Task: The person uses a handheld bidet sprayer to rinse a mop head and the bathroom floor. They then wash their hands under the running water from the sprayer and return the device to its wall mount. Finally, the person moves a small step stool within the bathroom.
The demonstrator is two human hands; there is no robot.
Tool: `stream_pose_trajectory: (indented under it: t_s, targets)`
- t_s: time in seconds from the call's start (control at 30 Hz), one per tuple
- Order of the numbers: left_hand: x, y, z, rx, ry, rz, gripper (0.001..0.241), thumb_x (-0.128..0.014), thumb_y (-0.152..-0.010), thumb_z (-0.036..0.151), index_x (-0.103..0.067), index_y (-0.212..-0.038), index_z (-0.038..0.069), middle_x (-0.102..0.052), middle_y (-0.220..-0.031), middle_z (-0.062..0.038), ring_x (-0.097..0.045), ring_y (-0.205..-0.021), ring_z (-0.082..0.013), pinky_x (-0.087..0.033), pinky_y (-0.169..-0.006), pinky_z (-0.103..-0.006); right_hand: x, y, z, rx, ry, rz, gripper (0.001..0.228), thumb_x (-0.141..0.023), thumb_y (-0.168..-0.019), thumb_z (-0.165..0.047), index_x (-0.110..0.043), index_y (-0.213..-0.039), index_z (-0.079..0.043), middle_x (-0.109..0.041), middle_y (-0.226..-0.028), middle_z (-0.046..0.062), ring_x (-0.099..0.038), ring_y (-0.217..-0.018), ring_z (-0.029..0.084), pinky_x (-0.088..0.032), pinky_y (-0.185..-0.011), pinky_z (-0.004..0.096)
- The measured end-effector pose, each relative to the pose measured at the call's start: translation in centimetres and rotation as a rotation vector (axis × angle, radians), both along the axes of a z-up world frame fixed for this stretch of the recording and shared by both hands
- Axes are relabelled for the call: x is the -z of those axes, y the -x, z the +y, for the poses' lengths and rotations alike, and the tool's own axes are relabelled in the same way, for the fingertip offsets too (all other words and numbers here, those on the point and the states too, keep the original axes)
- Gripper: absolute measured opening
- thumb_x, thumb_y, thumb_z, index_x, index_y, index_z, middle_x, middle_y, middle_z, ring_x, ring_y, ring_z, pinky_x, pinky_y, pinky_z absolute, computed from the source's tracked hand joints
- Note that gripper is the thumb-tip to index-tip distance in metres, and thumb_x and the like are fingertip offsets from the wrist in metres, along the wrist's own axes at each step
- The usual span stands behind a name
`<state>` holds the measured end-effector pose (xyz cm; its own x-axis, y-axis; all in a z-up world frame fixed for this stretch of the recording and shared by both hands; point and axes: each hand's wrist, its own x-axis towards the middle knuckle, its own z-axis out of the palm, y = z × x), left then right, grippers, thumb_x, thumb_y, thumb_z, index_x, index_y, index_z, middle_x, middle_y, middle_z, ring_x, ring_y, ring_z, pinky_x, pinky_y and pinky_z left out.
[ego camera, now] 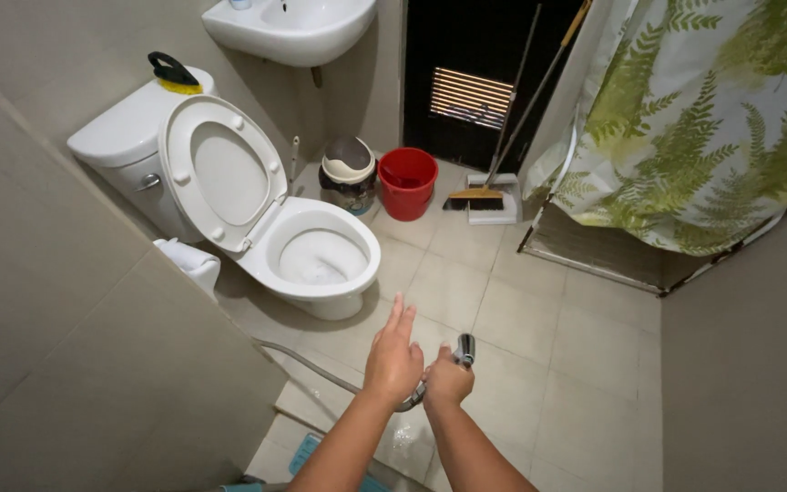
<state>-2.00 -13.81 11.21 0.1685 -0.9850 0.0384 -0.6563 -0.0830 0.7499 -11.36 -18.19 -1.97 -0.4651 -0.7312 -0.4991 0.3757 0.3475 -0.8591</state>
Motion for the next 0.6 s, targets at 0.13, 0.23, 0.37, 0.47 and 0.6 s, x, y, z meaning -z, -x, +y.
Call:
stream_pose_trajectory:
  t_s: [0.13, 0.23, 0.37, 0.47, 0.6]
  targets:
    - [-0.7, 0.4, -0.3, 0.008, 0.022, 0.011, 0.065, -0.059, -0.084, 0.001, -0.046, -0.147, 0.005, -0.022, -0.168, -0.01, -0.049, -0.132, -0.0415, -0.04, -0.11, -0.0451, 0.5, 0.6, -0.8, 0.053, 0.004, -0.054, 0.032, -0.067, -0.097, -0.017, -0.053, -0.074, -0.001, -0.052, -0.055, 0.011, -0.046, -0.039, 0.022, -0.039, -0.037, 0.038]
    - [-1.5, 0.5, -0.2, 0.008, 0.0, 0.01, 0.065, -0.058, -0.084, 0.001, -0.045, -0.148, 0.006, -0.022, -0.169, -0.009, -0.05, -0.131, -0.0405, -0.041, -0.11, -0.0446, -0.2, 0.6, -0.6, 0.042, -0.023, -0.001, 0.033, -0.067, -0.097, -0.019, -0.053, -0.075, 0.001, -0.053, -0.056, 0.01, -0.047, -0.04, 0.021, -0.041, -0.038, 0.038]
    - [-2.3, 0.4, -0.1, 0.001, -0.059, 0.026, 0.066, -0.057, -0.085, 0.001, -0.043, -0.15, 0.008, -0.019, -0.17, -0.006, -0.049, -0.132, -0.0393, -0.041, -0.11, -0.0435, -1.2, 0.0, 0.2, -0.017, -0.105, 0.136, 0.036, -0.067, -0.097, -0.023, -0.058, -0.074, 0.003, -0.058, -0.056, 0.013, -0.053, -0.041, 0.022, -0.045, -0.04, 0.037]
    - [-2.1, 0.2, 0.1, -0.002, -0.064, 0.022, 0.066, -0.057, -0.086, 0.001, -0.043, -0.15, 0.009, -0.019, -0.17, -0.006, -0.048, -0.134, -0.0393, -0.041, -0.11, -0.0434, -1.0, -0.4, 0.7, -0.046, -0.11, 0.151, 0.035, -0.067, -0.097, -0.023, -0.058, -0.075, 0.002, -0.059, -0.056, 0.014, -0.054, -0.041, 0.024, -0.044, -0.04, 0.037]
    - [-1.6, -0.2, 0.4, -0.014, -0.022, 0.017, 0.064, -0.057, -0.086, 0.0, -0.045, -0.149, 0.008, -0.021, -0.169, -0.008, -0.048, -0.134, -0.0398, -0.041, -0.11, -0.0437, 2.4, -0.2, -0.3, 0.104, -0.077, -0.054, 0.034, -0.067, -0.097, -0.022, -0.051, -0.076, -0.001, -0.053, -0.057, 0.011, -0.049, -0.041, 0.023, -0.041, -0.038, 0.039]
